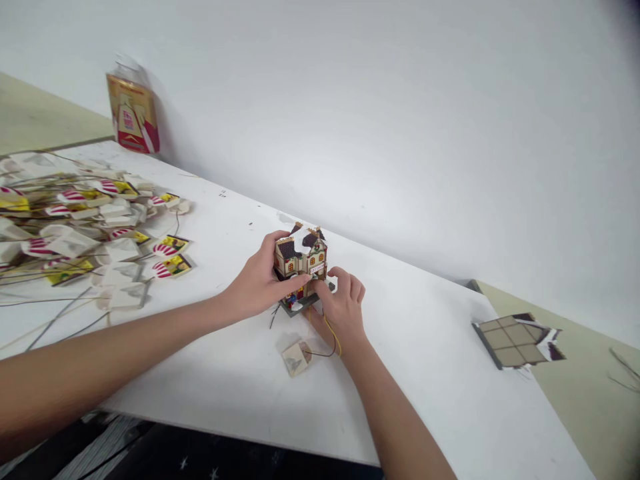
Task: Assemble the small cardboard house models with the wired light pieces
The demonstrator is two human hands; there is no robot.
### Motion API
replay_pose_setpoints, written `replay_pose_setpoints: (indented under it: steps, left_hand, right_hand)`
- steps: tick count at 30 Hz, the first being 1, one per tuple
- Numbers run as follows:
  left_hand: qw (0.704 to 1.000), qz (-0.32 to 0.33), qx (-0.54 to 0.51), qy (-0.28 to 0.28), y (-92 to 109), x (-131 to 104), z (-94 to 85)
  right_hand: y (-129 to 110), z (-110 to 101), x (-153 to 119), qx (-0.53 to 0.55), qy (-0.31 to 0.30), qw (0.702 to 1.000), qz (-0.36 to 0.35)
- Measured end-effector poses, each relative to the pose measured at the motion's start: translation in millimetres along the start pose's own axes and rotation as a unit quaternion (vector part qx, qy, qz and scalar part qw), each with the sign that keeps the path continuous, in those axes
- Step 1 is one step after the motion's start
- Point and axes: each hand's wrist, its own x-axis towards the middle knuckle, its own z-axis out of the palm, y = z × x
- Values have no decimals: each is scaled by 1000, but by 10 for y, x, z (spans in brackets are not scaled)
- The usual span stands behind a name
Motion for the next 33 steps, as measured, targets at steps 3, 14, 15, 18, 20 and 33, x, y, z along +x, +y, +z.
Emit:
replay_pose_setpoints:
  steps: [3, 14, 15, 18, 20, 33]
  left_hand:
    - [1000, -1, 3, -9, 5, -5, -3]
    - [1000, -10, -11, -8, 8, -16, 15]
    - [1000, -9, -13, -10, 7, -15, 15]
    - [1000, -12, -8, -12, 1, -9, 12]
    - [1000, -17, -2, -5, -5, -3, 12]
    - [999, -42, -12, 13, -61, 37, 37]
  right_hand:
    - [24, 29, 2, -9, 13, 1000, -10]
    - [64, 30, 19, 6, 56, 998, -27]
    - [70, 26, 17, 10, 59, 998, -30]
    - [88, 10, 18, -1, 75, 996, -45]
    - [95, -4, 27, -26, 91, 993, -63]
    - [69, -55, 80, -92, 181, 972, -117]
